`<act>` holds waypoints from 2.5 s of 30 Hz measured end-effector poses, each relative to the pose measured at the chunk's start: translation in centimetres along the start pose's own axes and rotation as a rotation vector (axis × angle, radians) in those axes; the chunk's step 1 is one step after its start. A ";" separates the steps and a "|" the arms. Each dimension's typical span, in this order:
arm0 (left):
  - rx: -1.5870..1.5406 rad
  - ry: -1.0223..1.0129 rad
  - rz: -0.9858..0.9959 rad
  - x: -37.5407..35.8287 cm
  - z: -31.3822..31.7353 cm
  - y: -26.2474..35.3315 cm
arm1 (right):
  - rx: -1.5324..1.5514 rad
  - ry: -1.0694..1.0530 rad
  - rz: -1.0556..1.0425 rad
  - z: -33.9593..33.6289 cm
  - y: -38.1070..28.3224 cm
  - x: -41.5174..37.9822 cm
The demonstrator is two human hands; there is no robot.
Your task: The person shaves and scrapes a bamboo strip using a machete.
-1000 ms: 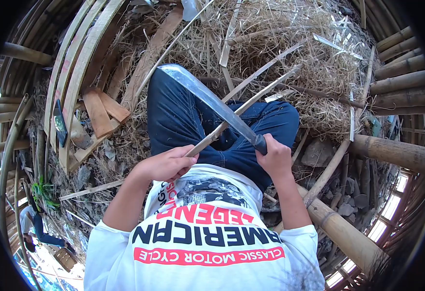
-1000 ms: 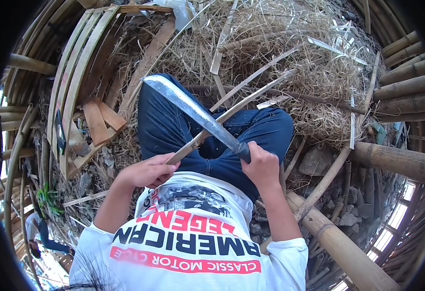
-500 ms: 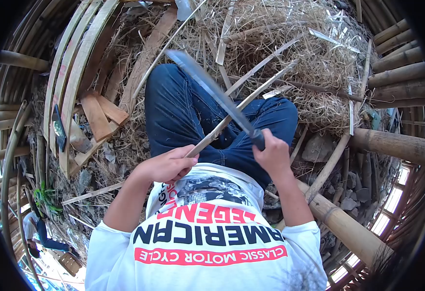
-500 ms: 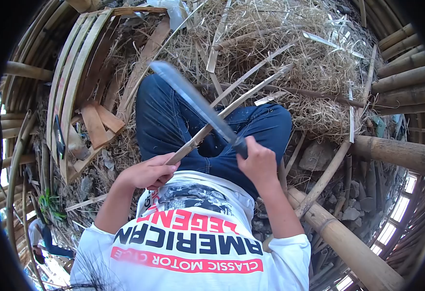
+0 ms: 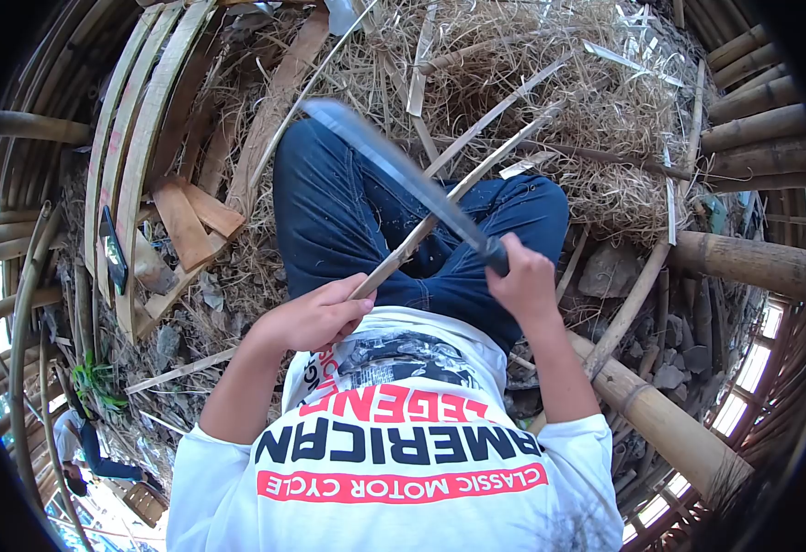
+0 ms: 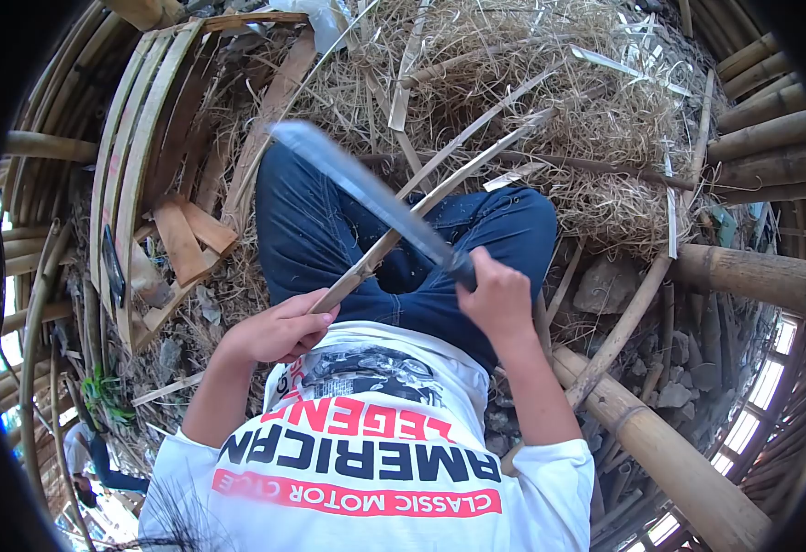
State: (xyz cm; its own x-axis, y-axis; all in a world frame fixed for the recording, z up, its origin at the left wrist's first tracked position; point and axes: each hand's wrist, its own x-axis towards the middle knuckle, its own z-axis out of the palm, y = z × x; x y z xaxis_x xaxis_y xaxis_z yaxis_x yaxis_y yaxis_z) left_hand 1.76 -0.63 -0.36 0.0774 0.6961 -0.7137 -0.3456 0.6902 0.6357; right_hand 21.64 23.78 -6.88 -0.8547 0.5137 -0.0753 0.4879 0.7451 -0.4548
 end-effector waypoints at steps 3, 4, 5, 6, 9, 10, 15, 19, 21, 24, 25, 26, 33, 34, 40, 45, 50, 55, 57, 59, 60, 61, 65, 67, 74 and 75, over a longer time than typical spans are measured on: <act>-0.122 -0.008 -0.091 -0.3 0.0 0.3 | -0.060 0.024 0.161 0.3 2.3 1.5; -0.139 -0.029 -0.091 -0.1 -0.1 0.0 | -0.059 0.028 0.156 0.3 2.2 1.6; -0.159 -0.050 -0.093 0.1 -0.3 -0.4 | -0.042 0.014 0.149 0.1 2.0 1.5; -0.161 -0.057 -0.072 0.3 -0.3 -0.5 | -0.025 -0.004 0.146 -0.1 1.7 1.0; -0.075 -0.028 -0.099 0.3 -0.3 0.3 | 0.034 -0.023 0.011 -0.1 -0.1 -0.1; -0.083 -0.033 -0.089 0.2 -0.4 0.3 | 0.030 -0.019 -0.002 0.0 0.0 0.0; -0.129 -0.021 -0.103 0.1 0.0 -0.5 | -0.026 0.029 0.167 0.8 3.1 1.7; -0.095 -0.016 -0.114 0.0 -0.1 0.8 | 0.000 0.015 0.170 -0.4 1.5 0.9; -0.063 -0.013 -0.104 0.1 -0.2 0.6 | -0.019 -0.022 0.062 -0.5 0.6 0.5; -0.003 0.013 -0.092 0.1 0.1 -0.3 | -0.087 -0.010 0.124 0.0 2.9 1.5; 0.015 0.036 -0.079 0.2 0.3 -0.3 | -0.109 0.001 0.171 -0.2 3.3 1.9; 0.105 0.066 -0.062 0.1 0.4 0.1 | -0.109 0.007 0.171 -0.4 3.3 2.0; 0.283 0.111 0.095 0.1 0.2 0.0 | -0.025 -0.049 0.040 -1.5 1.5 0.5; 0.293 0.117 0.078 -0.1 0.5 0.3 | -0.060 -0.026 0.066 -1.0 2.4 0.8; 0.278 0.116 0.043 -0.2 0.5 0.7 | -0.115 0.024 0.162 -1.8 3.5 1.7; 0.345 0.150 0.091 -0.2 0.6 1.0 | -0.070 -0.025 0.021 -1.5 2.7 1.0; 0.372 0.155 0.023 -0.2 0.8 1.5 | -0.109 0.013 0.100 -1.4 3.8 2.1; 0.425 0.156 0.056 -0.4 0.8 1.1 | -0.060 -0.002 0.016 -1.2 3.1 1.5; 0.301 0.139 0.033 -0.2 1.2 1.3 | -0.082 0.022 0.038 -1.2 3.2 2.1; 0.316 0.119 0.046 -0.1 0.9 0.7 | -0.109 0.033 0.123 -1.1 3.4 2.6; 0.322 0.107 0.053 -0.1 0.7 0.5 | -0.063 0.054 0.104 -1.0 2.9 2.4; 0.316 0.113 0.052 -0.2 0.6 0.5 | -0.062 0.049 0.097 -1.0 2.3 2.1; 0.360 0.156 0.104 -0.2 1.3 0.4 | -0.003 -0.023 0.023 -0.6 2.2 2.0; 0.350 0.174 0.088 -0.2 1.4 0.9 | -0.031 0.009 0.117 -0.3 2.8 2.7; 0.376 0.145 0.079 -0.3 1.3 0.6 | -0.064 0.001 0.078 -0.9 2.9 2.6; 0.371 0.170 0.111 -0.1 1.4 0.5 | -0.096 0.001 0.124 -0.8 3.2 3.0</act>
State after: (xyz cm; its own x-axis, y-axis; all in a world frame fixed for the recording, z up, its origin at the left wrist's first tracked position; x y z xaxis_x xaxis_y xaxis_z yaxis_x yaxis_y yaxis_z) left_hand 2.88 -0.09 0.44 -0.1071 0.7490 -0.6539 0.0195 0.6591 0.7518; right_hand 20.83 28.03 -7.81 -0.7864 0.6050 -0.1247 0.6048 0.7130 -0.3547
